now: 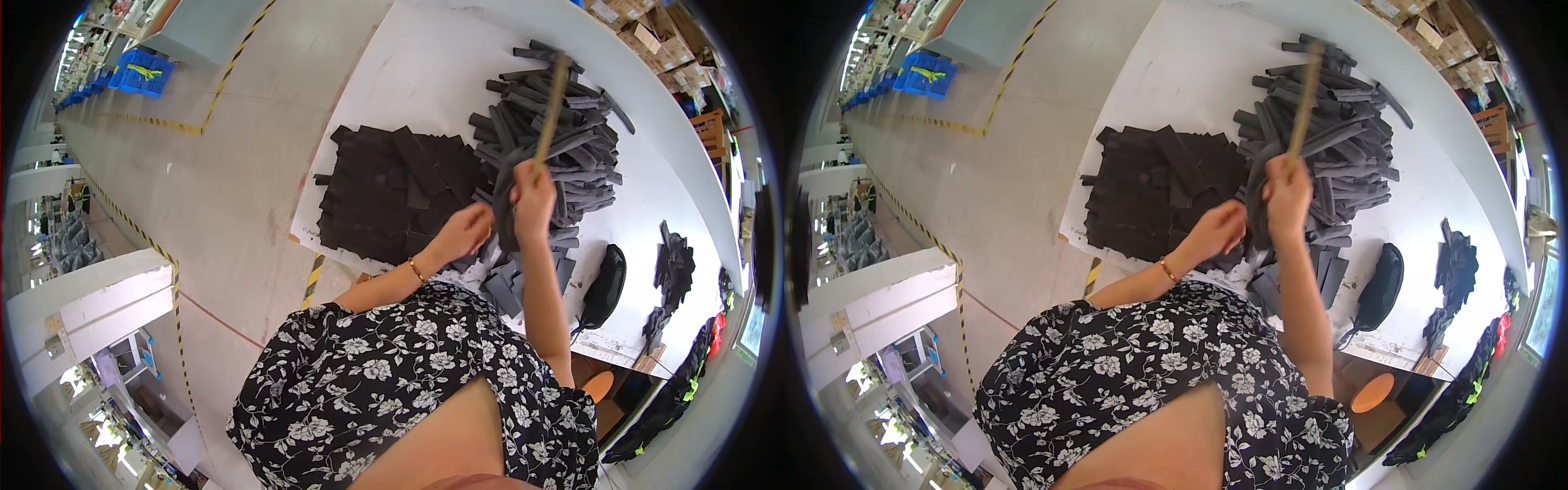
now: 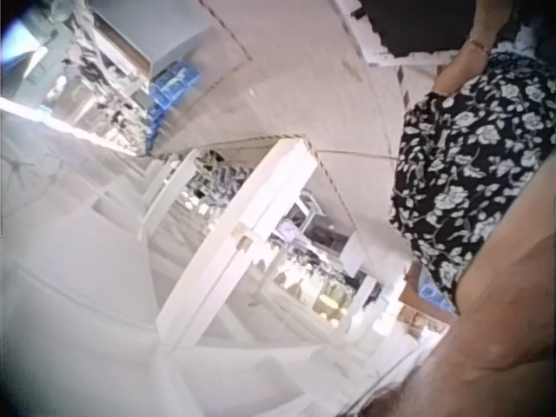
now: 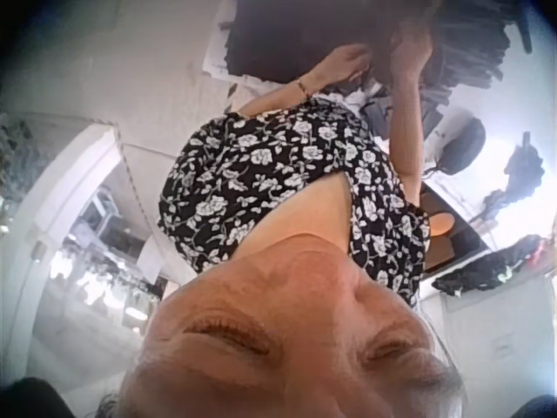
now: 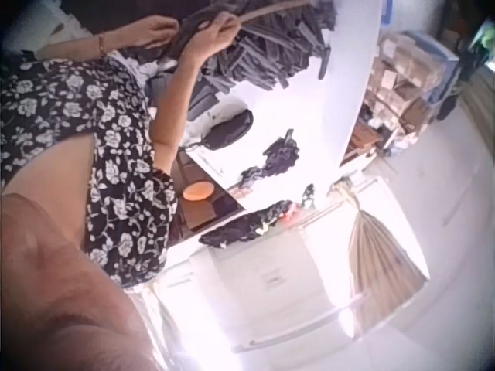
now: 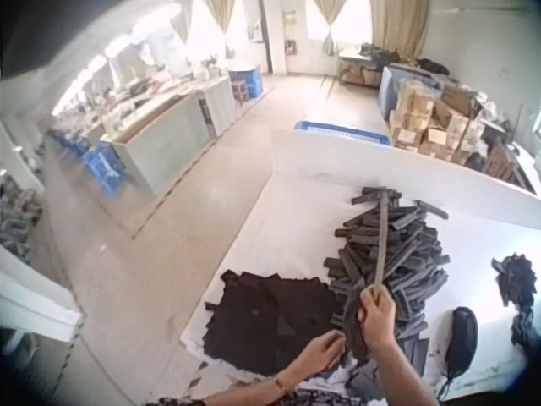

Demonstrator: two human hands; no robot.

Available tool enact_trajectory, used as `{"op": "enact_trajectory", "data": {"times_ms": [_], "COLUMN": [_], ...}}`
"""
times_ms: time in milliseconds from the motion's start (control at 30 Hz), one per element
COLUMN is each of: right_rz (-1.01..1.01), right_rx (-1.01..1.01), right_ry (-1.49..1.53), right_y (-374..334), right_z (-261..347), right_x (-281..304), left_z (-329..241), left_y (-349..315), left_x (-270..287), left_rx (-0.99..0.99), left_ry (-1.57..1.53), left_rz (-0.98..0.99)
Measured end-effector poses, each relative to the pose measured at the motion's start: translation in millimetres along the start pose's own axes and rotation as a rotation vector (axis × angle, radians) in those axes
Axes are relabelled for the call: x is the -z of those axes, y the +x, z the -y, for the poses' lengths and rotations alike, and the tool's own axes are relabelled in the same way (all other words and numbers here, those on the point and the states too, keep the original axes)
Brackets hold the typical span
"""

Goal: The person inserts a thin wooden stick into a slot on a dark foam piece and then places the assembled unit onto a growing pile on the table. This repetitive assembly process continues throughout the video, with the person handling the foam pieces and sticks one at a time.

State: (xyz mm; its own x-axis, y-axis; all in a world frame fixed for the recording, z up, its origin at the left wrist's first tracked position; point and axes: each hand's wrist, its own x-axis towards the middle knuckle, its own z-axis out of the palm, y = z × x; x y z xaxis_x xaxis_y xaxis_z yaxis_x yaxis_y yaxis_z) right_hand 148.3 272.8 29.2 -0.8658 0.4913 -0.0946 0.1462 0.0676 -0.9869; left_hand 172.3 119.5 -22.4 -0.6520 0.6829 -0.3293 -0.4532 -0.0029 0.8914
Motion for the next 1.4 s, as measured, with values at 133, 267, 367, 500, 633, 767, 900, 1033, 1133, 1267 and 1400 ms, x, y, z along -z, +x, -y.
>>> {"op": "enact_trajectory", "data": {"times_ms": [133,267,367,500,633,767,900,1033,1133,1267,1400], "right_rz": [-0.305,-0.287,-0.029,0.249,0.426,0.445,0.445,0.489,0.493,0.686,0.618], "right_rx": [0.099,0.187,0.135,0.153,0.436,0.481,0.514,0.414,0.150,-0.435,-0.439], "right_ry": [-0.005,-0.385,-0.424,-0.572,-0.883,-0.947,-1.026,-0.980,-0.337,0.116,0.108], "right_y": [77.5,77.6,32.6,-36.5,-64.9,-64.5,-56.9,-49.1,-53.3,-64.5,-78.6], "right_z": [37.2,32.3,-11.7,-36.6,-22.4,-25.2,-38.0,-49.3,-60.7,-38.4,-50.6], "right_x": [50.1,88.0,90.2,92.6,100.0,101.2,93.0,50.2,16.8,15.5,-8.6], "left_z": [48.2,28.0,46.9,43.9,18.5,0.7,-8.9,-13.2,-42.3,-48.8,0.8], "left_y": [-7.1,29.9,44.4,49.6,46.0,45.9,44.4,47.1,14.7,-7.5,1.4], "left_x": [25.0,107.5,157.4,173.7,169.2,165.0,157.0,109.4,55.5,79.9,67.0], "left_rx": [-0.553,-0.577,-0.548,-0.483,-0.465,-0.492,-0.585,-0.752,-0.949,-0.778,-0.177], "left_ry": [0.850,1.312,1.479,1.258,0.977,0.923,0.947,0.995,1.236,0.268,-0.921], "left_rz": [-0.137,-0.380,-0.202,-0.180,-0.201,-0.174,-0.155,-0.018,-0.094,-0.605,-0.179]}}
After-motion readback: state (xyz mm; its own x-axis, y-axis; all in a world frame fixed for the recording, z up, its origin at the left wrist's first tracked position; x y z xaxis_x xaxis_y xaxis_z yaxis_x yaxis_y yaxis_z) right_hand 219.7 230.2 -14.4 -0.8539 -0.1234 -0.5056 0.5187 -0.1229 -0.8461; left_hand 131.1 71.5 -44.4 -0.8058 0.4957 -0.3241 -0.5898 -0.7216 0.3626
